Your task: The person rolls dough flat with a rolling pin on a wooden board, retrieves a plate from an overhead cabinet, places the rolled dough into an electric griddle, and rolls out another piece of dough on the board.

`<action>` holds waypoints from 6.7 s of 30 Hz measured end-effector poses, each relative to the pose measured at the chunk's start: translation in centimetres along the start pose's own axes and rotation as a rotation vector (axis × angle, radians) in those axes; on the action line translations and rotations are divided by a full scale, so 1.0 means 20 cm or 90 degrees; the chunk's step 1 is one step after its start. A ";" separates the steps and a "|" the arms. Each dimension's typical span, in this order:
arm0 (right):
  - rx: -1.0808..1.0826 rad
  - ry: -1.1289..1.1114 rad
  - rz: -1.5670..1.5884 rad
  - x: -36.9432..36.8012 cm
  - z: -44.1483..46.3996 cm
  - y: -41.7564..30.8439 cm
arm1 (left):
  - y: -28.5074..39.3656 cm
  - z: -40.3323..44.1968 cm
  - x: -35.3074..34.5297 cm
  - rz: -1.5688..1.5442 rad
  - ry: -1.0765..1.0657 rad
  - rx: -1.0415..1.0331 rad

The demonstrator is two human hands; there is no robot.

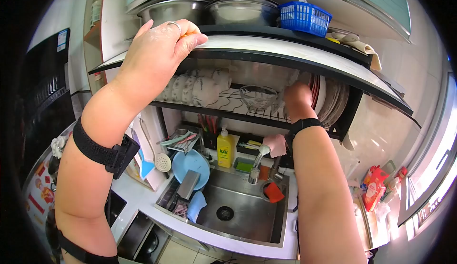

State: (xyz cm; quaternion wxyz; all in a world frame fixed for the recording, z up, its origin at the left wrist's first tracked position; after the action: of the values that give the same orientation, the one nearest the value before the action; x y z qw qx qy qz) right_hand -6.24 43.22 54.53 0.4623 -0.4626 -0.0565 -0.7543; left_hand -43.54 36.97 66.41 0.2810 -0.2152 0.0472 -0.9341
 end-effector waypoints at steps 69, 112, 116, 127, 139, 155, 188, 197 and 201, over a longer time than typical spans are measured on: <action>0.155 -1.449 0.509 -0.37 -4.54 -0.79 | 1.35 -4.00 1.97 -0.436 0.341 1.466; 0.154 -1.300 0.368 -0.29 -4.79 -2.81 | 0.02 -5.26 3.28 -0.264 0.685 1.444; 0.216 -1.216 0.320 -0.37 -4.65 -2.84 | -0.14 -5.30 3.29 -0.322 0.709 1.434; 0.376 -1.027 0.250 -0.54 -4.39 -3.06 | -0.08 -5.45 3.27 -0.329 0.682 1.460; 0.890 -0.182 0.456 0.05 -4.38 -3.18 | -0.03 -5.41 3.21 -0.270 0.746 1.482; 0.508 -0.941 0.546 -0.52 -5.46 -2.48 | -0.21 -5.31 2.86 -0.400 0.581 1.507; 0.467 -0.980 0.622 0.13 -6.22 -2.87 | 0.13 -4.51 4.74 0.325 -0.702 0.699; 0.797 -0.809 0.446 0.58 -6.71 -3.31 | -0.84 -3.92 5.37 0.623 -0.451 0.535; 0.968 -0.722 0.256 0.57 -6.99 -3.55 | -1.13 -3.95 5.46 0.633 -0.326 0.578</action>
State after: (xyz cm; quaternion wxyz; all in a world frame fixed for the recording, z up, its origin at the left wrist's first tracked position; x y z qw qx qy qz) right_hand -151.40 4.35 8.45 0.6622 -0.3362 -0.6639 -0.0880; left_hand -170.70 -6.27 40.88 0.7372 -0.2427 -0.3205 -0.5431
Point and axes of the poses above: each hand's wrist, its own z-axis towards the middle knuckle, its own x-axis out of the back of the hand, y = z × x, the point moved 9 cm from there along z, towards the middle knuckle, and after that the axes turned 1 degree about y, right-handed, at the moved point
